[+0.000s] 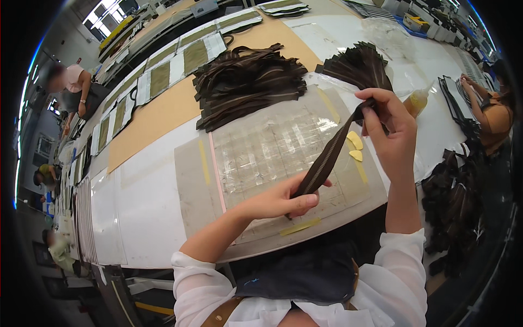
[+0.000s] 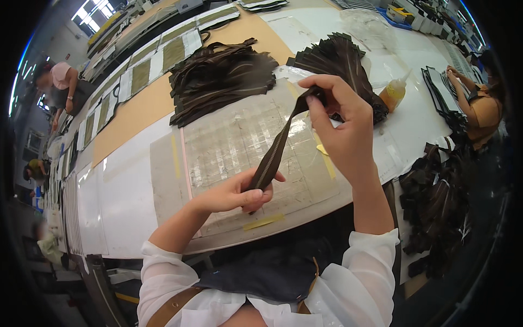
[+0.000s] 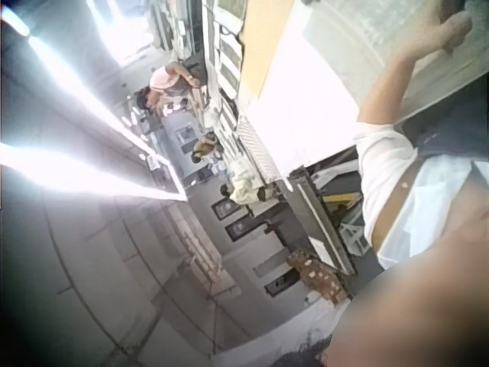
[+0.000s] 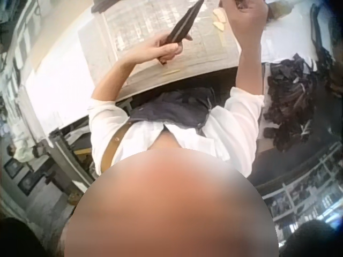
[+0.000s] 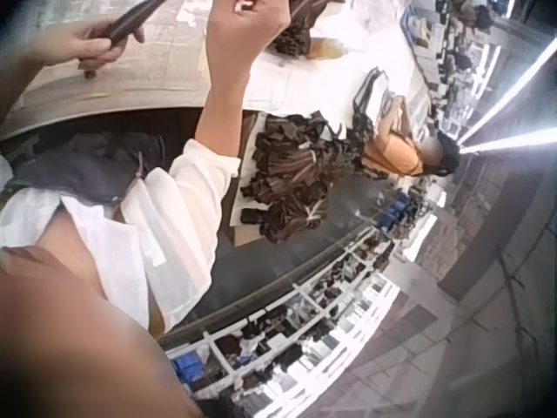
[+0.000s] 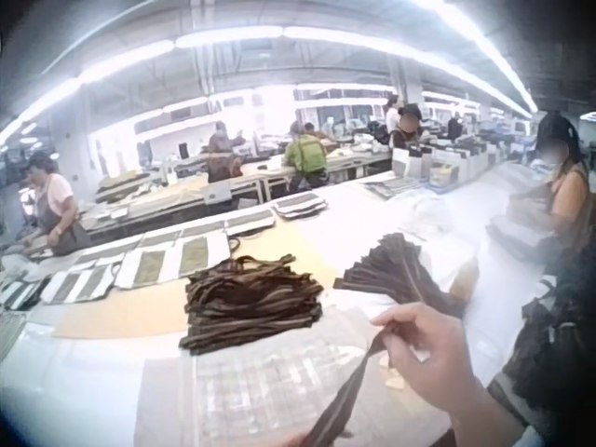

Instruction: Aligning and sticking multiple zippers onto a gridded template sheet for leather goods production.

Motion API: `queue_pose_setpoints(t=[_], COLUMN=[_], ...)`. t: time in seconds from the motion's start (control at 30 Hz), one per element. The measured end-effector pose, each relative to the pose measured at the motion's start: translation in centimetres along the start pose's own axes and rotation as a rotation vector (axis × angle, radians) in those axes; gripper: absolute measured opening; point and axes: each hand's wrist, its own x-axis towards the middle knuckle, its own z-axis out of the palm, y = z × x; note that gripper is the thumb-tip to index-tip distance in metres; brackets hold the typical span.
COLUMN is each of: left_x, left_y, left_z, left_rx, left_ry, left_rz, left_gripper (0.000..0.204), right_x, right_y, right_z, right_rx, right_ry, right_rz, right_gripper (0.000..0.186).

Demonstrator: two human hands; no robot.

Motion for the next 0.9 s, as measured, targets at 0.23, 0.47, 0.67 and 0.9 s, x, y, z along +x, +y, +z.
queue_pose_setpoints(t=[0.23,0.47,0.67,0.9], left_x=[-6.7,-12.4,-15.3,-17.4], left_y=[-1.6,-3.2,-5.1,-6.5], left_z=[-2.2,-2.1,-1.2,-0.2], left_rx=[-0.162,-0.270,-0.303,-0.168], left_ry=[0.445,0.608,0.784,0.919], left_rz=[-0.081,-0.003,0.086,0.073], left_gripper=[0.046,0.051,0.069,0.051], right_x=[-2.0,-4.9,-6.8,-7.8], right_y=[4.3,6.2,7.2,6.8], right_z=[-3.1,-0.8,0.0,1.0], right_rx=[0.204,0.353,0.438,0.458], right_ry=[-0.052,-0.183,-0.309,-0.414], right_rz=[0.365,0.598,0.614,0.650], right_gripper=[0.012,0.020,0.026,0.051])
